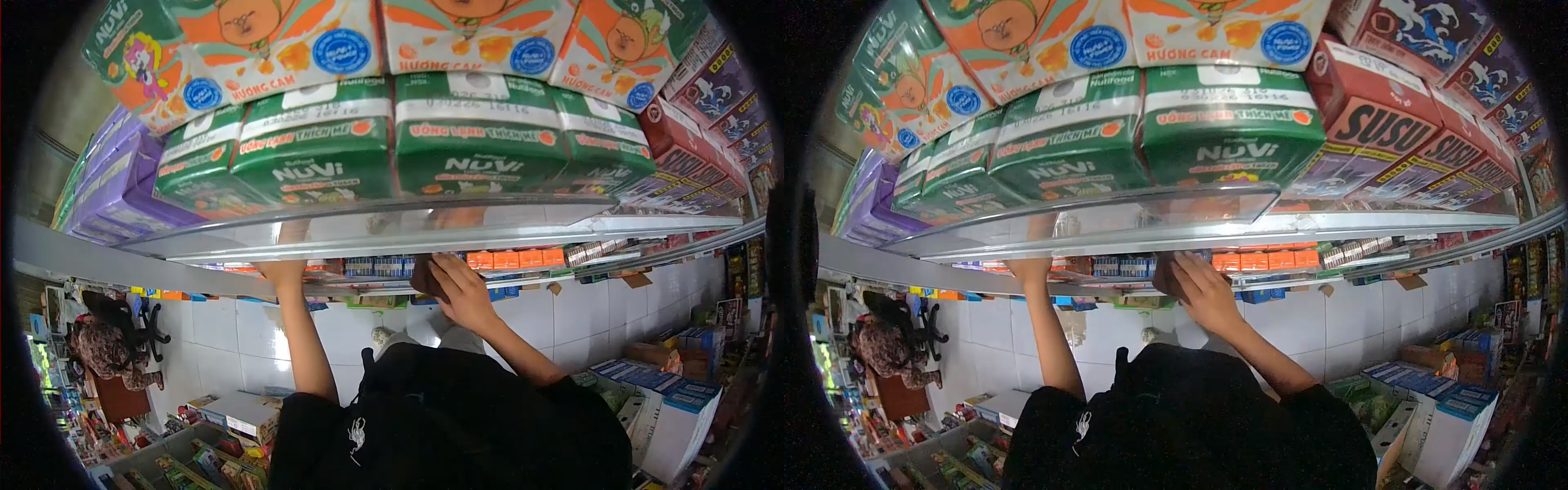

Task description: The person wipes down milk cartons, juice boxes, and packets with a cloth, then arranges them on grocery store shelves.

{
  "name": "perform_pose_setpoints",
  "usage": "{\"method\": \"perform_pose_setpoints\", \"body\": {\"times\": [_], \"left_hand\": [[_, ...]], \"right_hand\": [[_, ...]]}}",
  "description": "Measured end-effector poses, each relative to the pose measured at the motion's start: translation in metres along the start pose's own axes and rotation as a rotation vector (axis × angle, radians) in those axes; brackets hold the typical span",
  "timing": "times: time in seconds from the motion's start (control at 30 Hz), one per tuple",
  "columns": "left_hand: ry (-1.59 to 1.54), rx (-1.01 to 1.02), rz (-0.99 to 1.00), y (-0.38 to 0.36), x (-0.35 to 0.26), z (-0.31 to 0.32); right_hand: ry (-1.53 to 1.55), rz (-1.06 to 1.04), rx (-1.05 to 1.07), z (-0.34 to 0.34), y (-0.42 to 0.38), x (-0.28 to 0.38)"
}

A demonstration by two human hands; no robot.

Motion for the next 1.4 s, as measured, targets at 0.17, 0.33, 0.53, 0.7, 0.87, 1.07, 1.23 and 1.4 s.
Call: {"method": "perform_pose_setpoints", "body": {"times": [0.17, 0.33, 0.53, 0.7, 0.87, 1.07, 1.23, 1.4], "left_hand": [[0.114, 0.163, -0.045, 0.001, -0.021, -0.035], [0.105, -0.146, 0.109, 0.0, -0.012, -0.025], [-0.414, -0.101, 0.04, 0.003, -0.069, -0.073], [-0.575, -0.045, 0.476, -0.011, -0.173, -0.059], [-0.77, 0.209, 0.623, -0.036, -0.291, -0.032], [-0.403, -0.01, 0.743, -0.062, -0.327, 0.042], [-0.476, 0.202, 0.688, -0.038, -0.357, 0.043], [-0.848, 0.381, 0.951, -0.036, -0.488, 0.019]], "right_hand": [[0.056, 0.117, -0.077, -0.038, -0.017, -0.035], [-0.01, 0.447, -0.411, -0.117, -0.004, -0.103], [-0.232, 0.497, -0.427, -0.058, 0.009, -0.111], [-0.025, 0.381, -0.158, -0.037, 0.02, -0.065], [0.155, 0.275, -0.161, -0.063, 0.0, -0.091], [0.526, 0.324, -0.18, -0.143, -0.042, -0.127], [1.054, 0.705, -0.339, -0.195, -0.116, -0.196], [0.872, 0.802, -0.327, -0.209, -0.14, -0.232]]}}
Point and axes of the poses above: each hand's wrist, its own y-axis towards the middle knuckle, its own z-axis out of the palm, x = y × z, the point moved 3 cm from there along y, towards the middle knuckle, and after that the axes turned 14 degrees about z, right-handed, at the moved point
